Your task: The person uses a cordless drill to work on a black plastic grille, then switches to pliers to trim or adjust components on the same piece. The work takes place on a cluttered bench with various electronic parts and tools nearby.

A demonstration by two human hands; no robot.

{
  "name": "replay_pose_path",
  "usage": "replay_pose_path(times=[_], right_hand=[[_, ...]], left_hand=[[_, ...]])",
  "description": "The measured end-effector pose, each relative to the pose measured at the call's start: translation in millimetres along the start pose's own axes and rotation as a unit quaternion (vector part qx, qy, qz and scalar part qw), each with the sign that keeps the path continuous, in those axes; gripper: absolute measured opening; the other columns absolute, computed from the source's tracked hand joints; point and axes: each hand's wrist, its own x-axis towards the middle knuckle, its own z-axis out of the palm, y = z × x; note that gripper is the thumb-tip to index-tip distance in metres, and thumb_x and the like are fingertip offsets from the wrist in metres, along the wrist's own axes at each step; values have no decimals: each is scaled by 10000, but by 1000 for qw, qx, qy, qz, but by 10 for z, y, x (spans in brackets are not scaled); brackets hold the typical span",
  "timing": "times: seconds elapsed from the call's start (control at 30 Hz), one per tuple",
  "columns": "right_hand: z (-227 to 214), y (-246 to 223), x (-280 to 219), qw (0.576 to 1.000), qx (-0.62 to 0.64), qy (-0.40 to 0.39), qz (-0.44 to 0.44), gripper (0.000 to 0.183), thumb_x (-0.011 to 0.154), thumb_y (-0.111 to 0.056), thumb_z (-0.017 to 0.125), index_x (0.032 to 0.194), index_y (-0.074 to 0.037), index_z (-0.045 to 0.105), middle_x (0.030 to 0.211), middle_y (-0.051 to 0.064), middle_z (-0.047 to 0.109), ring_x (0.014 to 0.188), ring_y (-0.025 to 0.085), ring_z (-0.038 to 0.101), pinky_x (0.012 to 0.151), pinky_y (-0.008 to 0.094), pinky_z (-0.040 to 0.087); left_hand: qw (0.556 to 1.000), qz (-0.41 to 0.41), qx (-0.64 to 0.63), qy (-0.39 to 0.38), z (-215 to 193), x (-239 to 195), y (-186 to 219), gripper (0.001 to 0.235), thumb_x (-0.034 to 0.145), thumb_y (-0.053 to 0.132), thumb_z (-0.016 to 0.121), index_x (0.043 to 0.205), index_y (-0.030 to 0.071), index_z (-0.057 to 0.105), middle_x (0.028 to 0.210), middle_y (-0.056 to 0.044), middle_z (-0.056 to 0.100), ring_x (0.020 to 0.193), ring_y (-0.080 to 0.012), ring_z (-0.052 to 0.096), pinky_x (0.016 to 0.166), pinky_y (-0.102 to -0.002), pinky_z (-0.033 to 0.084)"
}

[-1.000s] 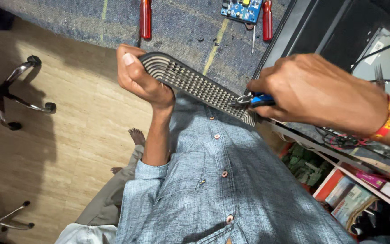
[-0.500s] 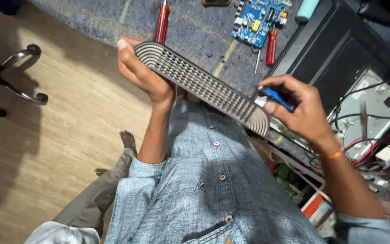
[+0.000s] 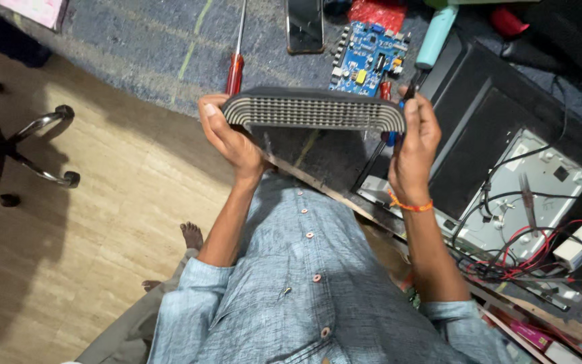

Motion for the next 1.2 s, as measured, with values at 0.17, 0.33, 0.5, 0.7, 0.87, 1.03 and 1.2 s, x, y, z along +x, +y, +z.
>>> replay_pose_path(times=[0.17, 0.33, 0.5, 0.7, 0.87, 1.03, 1.2], right_hand=[[-18, 70, -130, 997, -58, 35, -37, 289, 1124, -203, 565, 1315, 5, 628, 1115, 42, 678, 1066, 97, 619, 1005, 269, 475], [98, 13, -272, 995, -58, 56, -51, 295, 1123, -198, 559, 1332, 7, 597, 1169, 61, 675, 1134, 114, 610, 1095, 297, 445], [213, -15, -311, 996, -2, 88, -11, 314, 1111, -215, 545, 1339, -2, 580, 1088, 64, 685, 1000, 114, 628, 937, 297, 492], [195, -36, -241, 997, 16, 74, -5, 305, 1141, -197, 554, 1359, 15, 578, 1085, 80, 681, 985, 113, 642, 902, 265, 534], [-28, -288, -315, 990, 63, 123, 21, 411, 945, -85, 574, 1345, 8, 564, 1100, 119, 668, 888, 153, 619, 792, 310, 538], [-120, -883, -433, 995, -104, 1, -6, 445, 915, -59, 567, 1341, 65, 534, 1168, 148, 609, 1088, 205, 630, 1084, 359, 546], [126, -1161, -363, 991, -102, -81, 15, 573, 820, -152, 597, 1377, -72, 490, 1209, 141, 639, 1134, 232, 632, 1049, 374, 523]], left_hand=[[992, 19, 68, -103, -144, -24, 69, 347, 1156, 275, 345, 1084, -9, 531, 1118, -130, 550, 1064, -229, 540, 997, -401, 473], [904, 195, 293, -243, -259, 196, 324, 507, 1112, 498, 541, 1374, 74, 635, 1487, -184, 498, 1277, -314, 547, 1095, -493, 484], [796, 325, 387, -333, -138, 393, 574, 940, 780, 787, 704, 1359, 48, 643, 1363, -203, 577, 1169, -382, 532, 884, -492, 443], [727, 378, 376, -433, 144, 481, 776, 755, 732, 456, 871, 1330, 64, 633, 1257, -105, 657, 1181, -281, 595, 979, -481, 420], [716, 359, 347, -488, 354, 533, 732, 722, 691, 306, 880, 1315, 40, 631, 1065, -71, 664, 984, -260, 604, 852, -435, 429], [727, 368, 332, -475, 405, 581, 660, 719, 675, 310, 882, 1291, 33, 634, 1000, -66, 653, 952, -257, 607, 829, -423, 434], [734, 377, 323, -464, 453, 633, 645, 722, 743, 404, 851, 1330, 44, 635, 997, -57, 655, 944, -251, 601, 832, -412, 435]])
